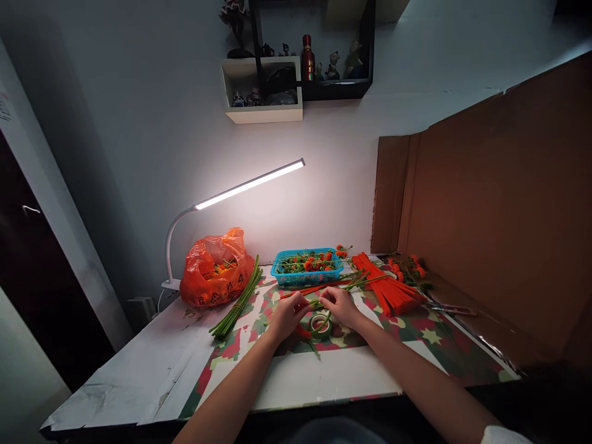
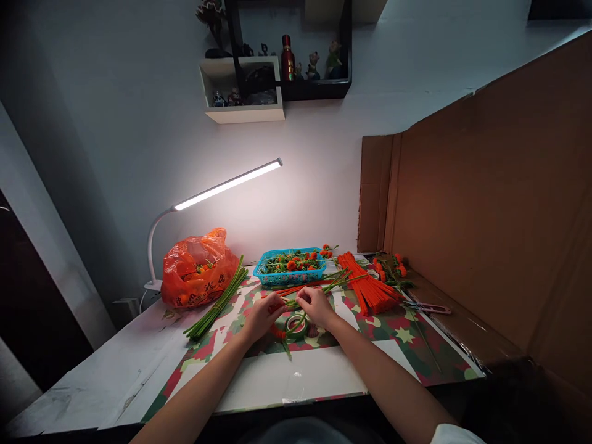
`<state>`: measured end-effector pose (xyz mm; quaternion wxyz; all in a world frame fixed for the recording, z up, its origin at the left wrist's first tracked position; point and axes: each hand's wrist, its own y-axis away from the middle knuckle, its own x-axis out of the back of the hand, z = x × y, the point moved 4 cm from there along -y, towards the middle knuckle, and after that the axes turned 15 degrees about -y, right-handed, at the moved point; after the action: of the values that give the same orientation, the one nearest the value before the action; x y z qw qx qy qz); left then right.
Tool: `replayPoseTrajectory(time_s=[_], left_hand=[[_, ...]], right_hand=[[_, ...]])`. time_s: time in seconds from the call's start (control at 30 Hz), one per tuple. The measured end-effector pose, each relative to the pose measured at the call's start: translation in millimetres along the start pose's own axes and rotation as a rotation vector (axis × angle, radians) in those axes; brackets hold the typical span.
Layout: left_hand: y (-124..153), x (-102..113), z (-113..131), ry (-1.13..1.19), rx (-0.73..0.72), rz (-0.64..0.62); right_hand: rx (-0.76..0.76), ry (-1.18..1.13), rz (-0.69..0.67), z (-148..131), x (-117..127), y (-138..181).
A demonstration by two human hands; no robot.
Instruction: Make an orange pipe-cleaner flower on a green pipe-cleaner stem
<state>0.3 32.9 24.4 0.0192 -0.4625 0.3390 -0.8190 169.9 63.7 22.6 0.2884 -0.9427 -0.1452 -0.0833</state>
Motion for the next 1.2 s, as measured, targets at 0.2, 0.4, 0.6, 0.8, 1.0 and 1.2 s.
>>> replayPoseTrajectory(time_s=[0.2,0.4,0.6,0.8,1.0,1.2], left_hand=[[0,0,0,-0.017,-0.001,-0.001],[0,0,0,0.007,-0.004,-0.006],[0,-1,0,-0.006,0.025,-0.033],[0,-1,0,-0.031,0.023,-0.037],[1,-3,-1,-0.036,0.013,-0.062],[1,-7,3,0.008,-0.012,-0.105]], right_hand=[[0.001,-0.008,-0.024,3,-1,0],[-0.004,-0.003,-0.052,3,-4,2],[-0.031,0.01,-0.092,10,-7,4],[-0.033,0.005,-0.094,19,-9,3],[-0.014,-0.019,-0.11,20,-12,2],[-0.024,-0.084,-0.126,13,-19,6]])
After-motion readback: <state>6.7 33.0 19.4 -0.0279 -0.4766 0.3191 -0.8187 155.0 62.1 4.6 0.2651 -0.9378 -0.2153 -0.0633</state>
